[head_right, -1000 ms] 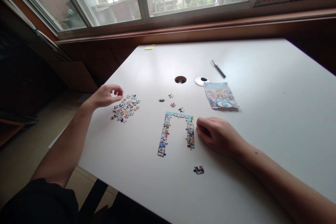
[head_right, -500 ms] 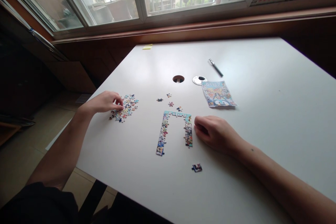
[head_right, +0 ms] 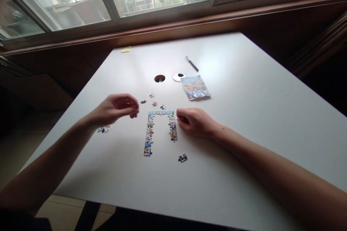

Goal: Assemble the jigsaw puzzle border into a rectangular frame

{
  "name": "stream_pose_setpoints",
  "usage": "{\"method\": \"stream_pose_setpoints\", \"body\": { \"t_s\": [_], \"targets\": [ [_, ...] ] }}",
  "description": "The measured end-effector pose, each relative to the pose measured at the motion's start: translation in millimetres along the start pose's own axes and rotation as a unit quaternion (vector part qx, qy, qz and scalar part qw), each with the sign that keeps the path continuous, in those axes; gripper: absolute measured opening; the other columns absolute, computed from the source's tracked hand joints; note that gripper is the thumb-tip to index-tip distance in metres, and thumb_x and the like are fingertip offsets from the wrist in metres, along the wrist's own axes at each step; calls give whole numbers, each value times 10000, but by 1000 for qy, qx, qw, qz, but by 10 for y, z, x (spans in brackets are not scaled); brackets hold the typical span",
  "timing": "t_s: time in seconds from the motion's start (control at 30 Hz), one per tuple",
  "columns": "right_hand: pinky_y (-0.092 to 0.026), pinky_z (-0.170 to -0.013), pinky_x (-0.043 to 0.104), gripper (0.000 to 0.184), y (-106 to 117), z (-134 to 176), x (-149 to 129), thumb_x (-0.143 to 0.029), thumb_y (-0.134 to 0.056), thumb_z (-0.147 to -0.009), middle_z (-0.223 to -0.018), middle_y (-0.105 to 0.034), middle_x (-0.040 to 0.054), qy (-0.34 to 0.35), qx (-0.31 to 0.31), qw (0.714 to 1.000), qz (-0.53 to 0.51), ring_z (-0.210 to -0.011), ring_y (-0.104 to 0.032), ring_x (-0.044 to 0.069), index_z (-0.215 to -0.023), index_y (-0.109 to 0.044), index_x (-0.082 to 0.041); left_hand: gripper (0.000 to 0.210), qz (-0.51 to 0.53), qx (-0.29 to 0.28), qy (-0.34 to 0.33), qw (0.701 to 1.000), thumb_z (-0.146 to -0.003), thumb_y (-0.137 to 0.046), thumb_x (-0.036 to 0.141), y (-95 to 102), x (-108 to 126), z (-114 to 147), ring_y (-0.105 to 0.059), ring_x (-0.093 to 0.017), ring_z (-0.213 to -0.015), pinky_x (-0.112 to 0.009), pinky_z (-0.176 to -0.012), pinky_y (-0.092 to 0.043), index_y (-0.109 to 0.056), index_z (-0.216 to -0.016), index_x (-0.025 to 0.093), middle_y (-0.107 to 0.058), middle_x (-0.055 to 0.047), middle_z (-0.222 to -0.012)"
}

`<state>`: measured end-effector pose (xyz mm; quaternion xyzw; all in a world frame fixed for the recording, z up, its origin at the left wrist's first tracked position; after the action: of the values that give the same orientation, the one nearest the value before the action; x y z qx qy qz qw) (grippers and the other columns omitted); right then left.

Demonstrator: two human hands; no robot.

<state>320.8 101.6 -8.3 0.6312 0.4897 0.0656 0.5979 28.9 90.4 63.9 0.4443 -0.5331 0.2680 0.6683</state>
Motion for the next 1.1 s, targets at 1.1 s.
{"method": "stream_pose_setpoints", "body": {
  "t_s": [1.1],
  "targets": [
    [-440, -614, 276, 168, 176, -88, -318, -259, -723, -826, -761, -598, -15, -151, -18, 882, -445, -684, -536, 115, -882, -581, -189, 46, -186, 39, -169, 967, -842, -721, 149, -875, 132, -280, -624, -101, -675, -214, -627, -507, -742, -882, 159, -712, -8, -754]
  ]
}}
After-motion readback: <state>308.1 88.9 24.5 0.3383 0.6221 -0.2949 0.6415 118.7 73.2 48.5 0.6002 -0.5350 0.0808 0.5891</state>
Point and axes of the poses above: each hand's wrist, its own z-axis away from the middle knuckle, its own y-axis out of the back of the hand, x = y × z, the point moved 3 cm from there along -z, towards the middle knuckle
